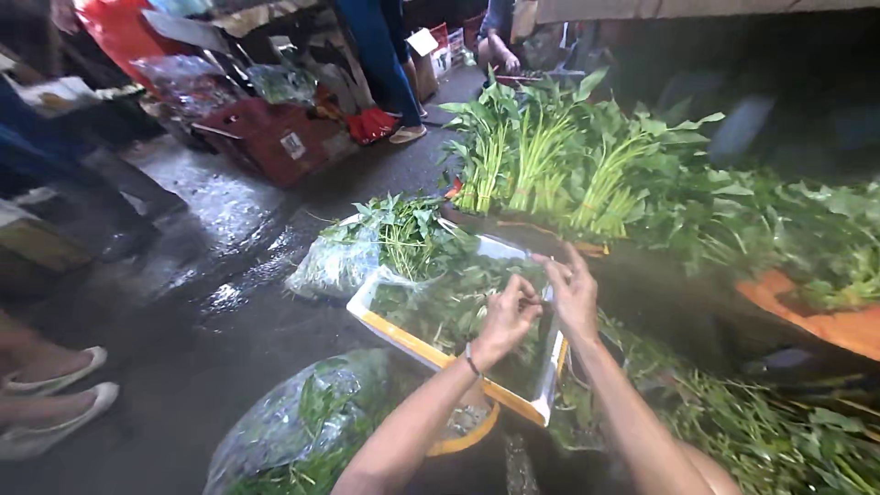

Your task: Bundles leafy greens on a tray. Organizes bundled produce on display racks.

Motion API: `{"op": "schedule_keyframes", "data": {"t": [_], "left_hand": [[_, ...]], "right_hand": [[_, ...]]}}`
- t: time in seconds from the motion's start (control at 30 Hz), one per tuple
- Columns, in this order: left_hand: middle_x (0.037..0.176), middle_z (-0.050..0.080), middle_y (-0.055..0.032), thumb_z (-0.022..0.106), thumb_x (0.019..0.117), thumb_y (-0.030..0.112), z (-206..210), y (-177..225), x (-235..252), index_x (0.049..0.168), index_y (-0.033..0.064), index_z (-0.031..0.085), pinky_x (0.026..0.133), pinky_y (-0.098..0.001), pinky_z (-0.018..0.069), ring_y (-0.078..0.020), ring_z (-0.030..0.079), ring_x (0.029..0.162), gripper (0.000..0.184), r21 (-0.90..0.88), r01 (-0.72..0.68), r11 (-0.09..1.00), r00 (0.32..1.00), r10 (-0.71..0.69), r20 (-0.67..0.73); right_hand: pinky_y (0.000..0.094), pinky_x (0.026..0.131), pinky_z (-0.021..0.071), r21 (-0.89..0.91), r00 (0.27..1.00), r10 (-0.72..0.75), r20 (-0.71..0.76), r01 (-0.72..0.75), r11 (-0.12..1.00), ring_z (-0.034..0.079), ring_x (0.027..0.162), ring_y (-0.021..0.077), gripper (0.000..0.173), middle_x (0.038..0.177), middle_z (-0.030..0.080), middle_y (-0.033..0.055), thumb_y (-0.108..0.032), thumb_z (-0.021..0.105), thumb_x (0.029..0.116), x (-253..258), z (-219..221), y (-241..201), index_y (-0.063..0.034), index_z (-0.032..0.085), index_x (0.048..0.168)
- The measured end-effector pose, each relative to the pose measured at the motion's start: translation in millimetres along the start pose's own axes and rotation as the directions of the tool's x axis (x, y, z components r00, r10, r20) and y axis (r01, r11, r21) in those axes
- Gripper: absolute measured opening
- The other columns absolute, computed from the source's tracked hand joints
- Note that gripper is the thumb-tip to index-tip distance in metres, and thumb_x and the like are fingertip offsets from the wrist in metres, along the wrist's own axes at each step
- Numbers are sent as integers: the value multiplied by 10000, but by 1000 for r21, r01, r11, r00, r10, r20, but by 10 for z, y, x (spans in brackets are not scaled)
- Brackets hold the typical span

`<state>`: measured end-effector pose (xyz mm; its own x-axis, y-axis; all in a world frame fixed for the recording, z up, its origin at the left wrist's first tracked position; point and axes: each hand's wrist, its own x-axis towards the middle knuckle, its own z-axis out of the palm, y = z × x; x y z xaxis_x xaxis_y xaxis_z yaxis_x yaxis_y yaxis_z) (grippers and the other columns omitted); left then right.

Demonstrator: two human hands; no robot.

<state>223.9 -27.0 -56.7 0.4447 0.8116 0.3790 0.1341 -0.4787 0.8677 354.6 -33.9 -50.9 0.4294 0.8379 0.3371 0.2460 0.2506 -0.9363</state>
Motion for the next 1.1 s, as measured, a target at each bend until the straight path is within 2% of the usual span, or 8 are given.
{"op": "schedule_keyframes", "data": {"t": [0.13, 0.23, 0.37, 0.5, 0.67, 0.83, 1.0, 1.1], "left_hand": [[961, 731, -173, 695, 918, 14, -132, -140, 157, 1096, -113, 604, 827, -355, 603, -211, 739, 854, 237, 60, -119, 991, 974, 105, 201], [998, 737, -167, 603, 1017, 151, -658, -505, 505, 1113, -51, 692, 889, -426, 585, -258, 731, 919, 241, 404, -169, 899, 979, 108, 170], [1321, 579, -330, 598, 958, -12, -1569, -1380, 873, 1309, -98, 593, 1017, -627, 477, -508, 557, 1244, 362, 812, 146, 565, 984, -164, -64], [1504, 464, -290, 572, 973, -19, -2015, -1606, 826, 1184, -77, 682, 1130, -650, 344, -497, 358, 1439, 245, 927, 265, 266, 865, -491, -106], [1245, 681, -272, 498, 1046, 47, -2052, -1281, 746, 1239, -45, 692, 1229, -637, 173, -448, 564, 1303, 289, 836, 169, 523, 950, -312, 4], [1044, 726, -134, 555, 1049, 102, -1321, -470, 747, 1224, -30, 671, 850, -397, 581, -187, 702, 877, 248, 310, 115, 944, 991, -85, -107], [837, 694, -7, 549, 992, -14, -313, -11, 657, 1148, -27, 655, 716, -255, 578, -77, 662, 734, 189, -216, 59, 975, 998, -50, 47], [807, 696, 17, 535, 989, -23, 147, 123, 594, 1074, -33, 671, 708, -236, 574, -49, 657, 719, 160, -308, 85, 947, 994, -61, 89]], "right_hand": [[262, 815, 604, 140, 1000, -24, 18, 21, 990, 717, 820, 69, 243, 878, 747, 26, -63, 471, 1046, 52, -66, 109, 47, 685, 1071], [179, 622, 540, 197, 996, -43, -82, 59, 979, 606, 625, 1, 245, 708, 637, -80, -57, 458, 1039, 86, -118, 58, 7, 693, 1012], [154, 598, 485, 370, 978, 206, -35, -178, 912, 535, 612, -2, 346, 816, 631, -48, -81, 361, 1079, 124, -217, -53, 15, 694, 1095], [155, 545, 466, 473, 908, 397, 133, -410, 780, 521, 556, 3, 355, 832, 691, -16, -60, 359, 1088, 94, -221, -7, 17, 703, 1043], [313, 852, 582, 468, 970, 200, 139, -242, 850, 675, 883, 116, 343, 939, 700, 20, -80, 335, 1072, 78, -209, -9, -9, 663, 1001], [319, 786, 623, 479, 988, 113, -101, -52, 876, 721, 853, 143, 242, 933, 734, 53, -40, 437, 1033, 143, -217, -9, 6, 672, 1006], [357, 976, 572, 499, 979, 22, -204, 85, 862, 703, 1063, 172, 268, 1141, 736, 118, -33, 474, 1030, 162, -194, 6, 48, 699, 1151], [297, 901, 576, 516, 975, 41, -220, 80, 853, 696, 999, 124, 269, 1129, 738, 102, -28, 485, 1034, 146, -207, -26, 37, 709, 1169]]}}
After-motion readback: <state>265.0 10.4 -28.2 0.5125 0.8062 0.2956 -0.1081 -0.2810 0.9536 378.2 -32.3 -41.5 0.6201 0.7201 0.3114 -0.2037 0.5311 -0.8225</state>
